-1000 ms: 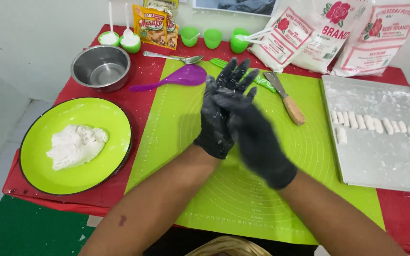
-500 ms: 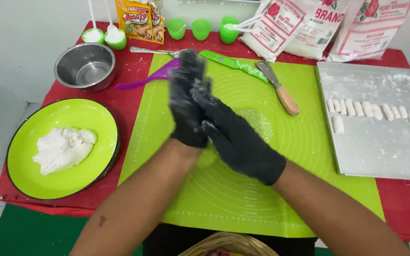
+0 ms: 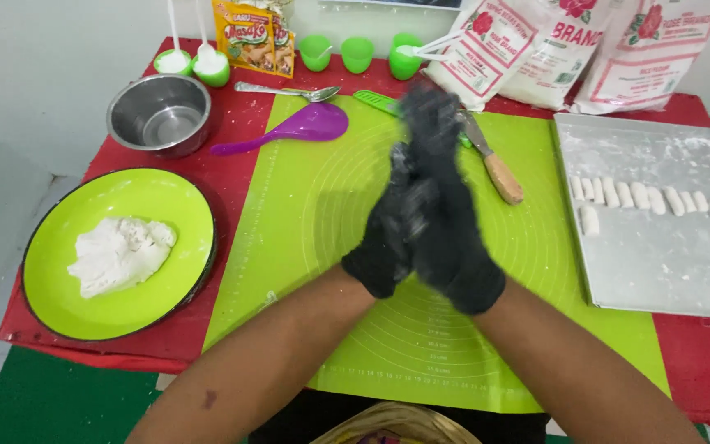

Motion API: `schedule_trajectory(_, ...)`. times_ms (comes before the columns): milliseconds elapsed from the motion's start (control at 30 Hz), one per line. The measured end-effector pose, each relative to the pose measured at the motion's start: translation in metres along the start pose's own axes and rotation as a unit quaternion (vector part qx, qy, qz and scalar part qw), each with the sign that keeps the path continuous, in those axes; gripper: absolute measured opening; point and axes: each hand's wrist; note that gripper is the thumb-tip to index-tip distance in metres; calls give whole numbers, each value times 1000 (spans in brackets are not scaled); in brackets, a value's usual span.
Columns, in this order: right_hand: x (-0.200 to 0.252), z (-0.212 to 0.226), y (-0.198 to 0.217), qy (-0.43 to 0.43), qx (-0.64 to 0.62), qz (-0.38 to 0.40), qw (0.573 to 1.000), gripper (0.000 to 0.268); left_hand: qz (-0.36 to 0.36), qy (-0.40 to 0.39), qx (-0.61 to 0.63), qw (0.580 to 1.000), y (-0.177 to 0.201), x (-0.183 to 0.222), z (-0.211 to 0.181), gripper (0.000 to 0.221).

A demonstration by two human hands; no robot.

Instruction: The person is shaping small pieces of white dough into cylinders by rolling them between their hands and then arranging them on a metal tray.

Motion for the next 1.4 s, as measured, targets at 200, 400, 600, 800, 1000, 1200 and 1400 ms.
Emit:
schedule_trajectory(200,-19,78,-39,-134,745,267,596,62,-97,72,152,981,-12,-4,0,64)
schedule_trajectory(400,-27,80,-68,-150,817,386,400,55,-185,97,81,975,8,-11,-20,66)
schedule_trajectory(600,-31,88,-84,-145,799,398,425,48,-42,74,158,984,32,-15,-18,61)
schedule_trajectory(800,-25,83,-76,-42,830,380,406,25,-111,97,83,986,5,-21,-26,66)
schedule_trajectory(1000,-33,88,-80,15,802,303,514,20,-38,157,-21,987,-7,-22,-31,52)
schedule_trajectory(1200,-38,100,-82,133,806,307,488,32,46,140,-171,974,-29,-20,-49,48)
schedule_trajectory(1400,-46,105,-90,122,821,373,414,37,2,122,-249,961,-33,-39,-60,43)
Point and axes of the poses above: each hand's wrist, its own x-axis away from the middle knuckle, its own y-axis out of the back of the hand, z = x × y, and after that the axes turned 6 degrees about -y, right-handed
